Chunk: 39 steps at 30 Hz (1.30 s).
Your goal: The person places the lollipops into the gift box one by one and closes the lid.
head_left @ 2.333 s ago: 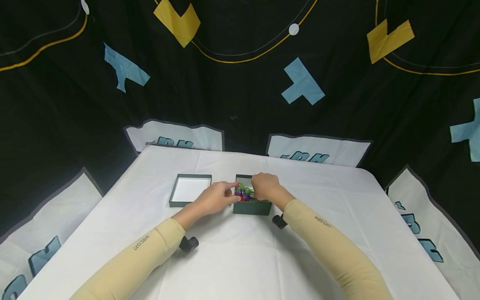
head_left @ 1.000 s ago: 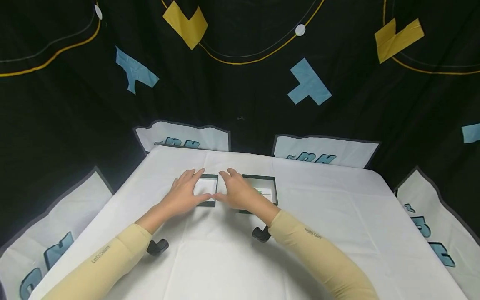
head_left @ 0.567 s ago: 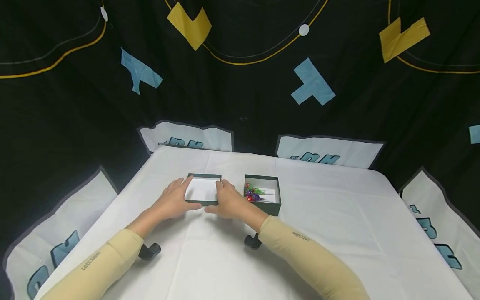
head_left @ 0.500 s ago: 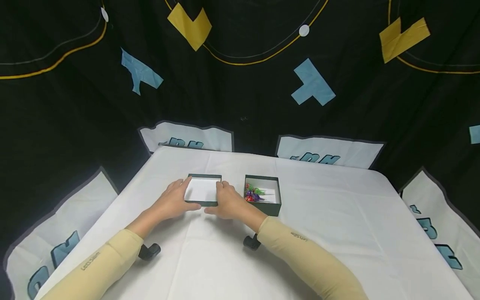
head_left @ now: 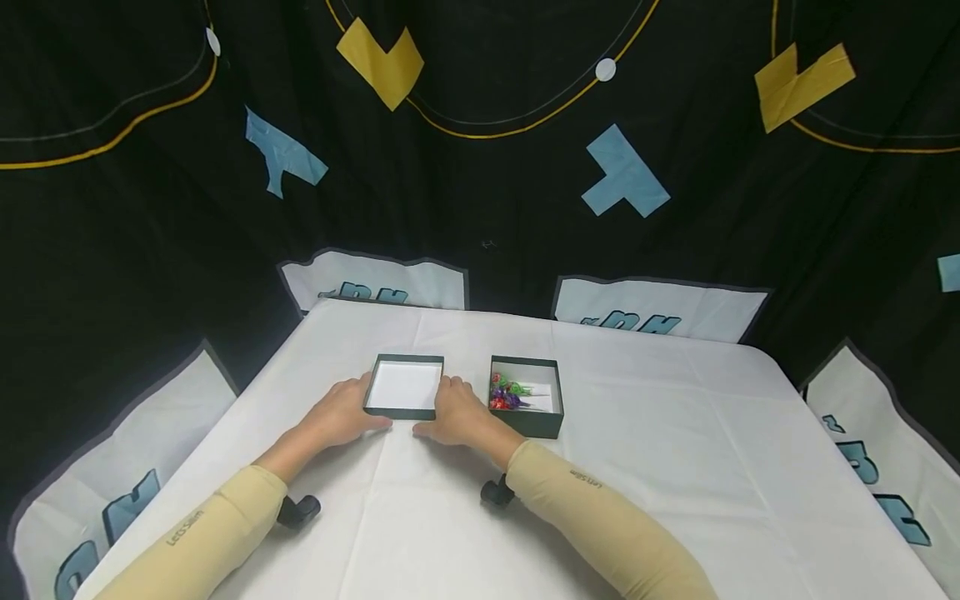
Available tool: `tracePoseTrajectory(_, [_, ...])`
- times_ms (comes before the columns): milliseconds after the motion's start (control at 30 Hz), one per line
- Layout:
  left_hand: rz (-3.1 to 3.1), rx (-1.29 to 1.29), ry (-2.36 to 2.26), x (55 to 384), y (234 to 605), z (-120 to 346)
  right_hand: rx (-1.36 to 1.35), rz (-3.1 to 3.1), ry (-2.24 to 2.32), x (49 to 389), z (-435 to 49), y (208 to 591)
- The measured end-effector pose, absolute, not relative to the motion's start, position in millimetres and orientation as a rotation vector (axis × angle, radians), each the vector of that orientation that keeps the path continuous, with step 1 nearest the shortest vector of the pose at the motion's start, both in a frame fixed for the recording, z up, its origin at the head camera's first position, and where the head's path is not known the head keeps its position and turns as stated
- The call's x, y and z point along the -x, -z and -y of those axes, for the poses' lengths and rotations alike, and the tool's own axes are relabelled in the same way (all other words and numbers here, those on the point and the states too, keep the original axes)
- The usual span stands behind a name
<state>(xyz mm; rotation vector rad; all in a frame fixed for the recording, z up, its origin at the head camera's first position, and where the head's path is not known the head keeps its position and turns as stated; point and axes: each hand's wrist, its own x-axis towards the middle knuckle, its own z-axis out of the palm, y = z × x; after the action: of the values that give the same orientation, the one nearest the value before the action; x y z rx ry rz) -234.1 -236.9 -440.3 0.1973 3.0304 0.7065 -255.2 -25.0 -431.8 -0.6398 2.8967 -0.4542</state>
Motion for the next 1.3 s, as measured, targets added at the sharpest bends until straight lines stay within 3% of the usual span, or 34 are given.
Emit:
tracePoseTrajectory(633, [-3.017,-0.063,-0.769,231.8,440.4,236.0,0.647,-3.026,0.381,258.1,33.3,436.6])
tracePoseTrajectory(1300, [-2.888,-0.040,-1.177,221.5,413.1,249.1,0.641,-2.963,0.875,252.8,25.0,409.2])
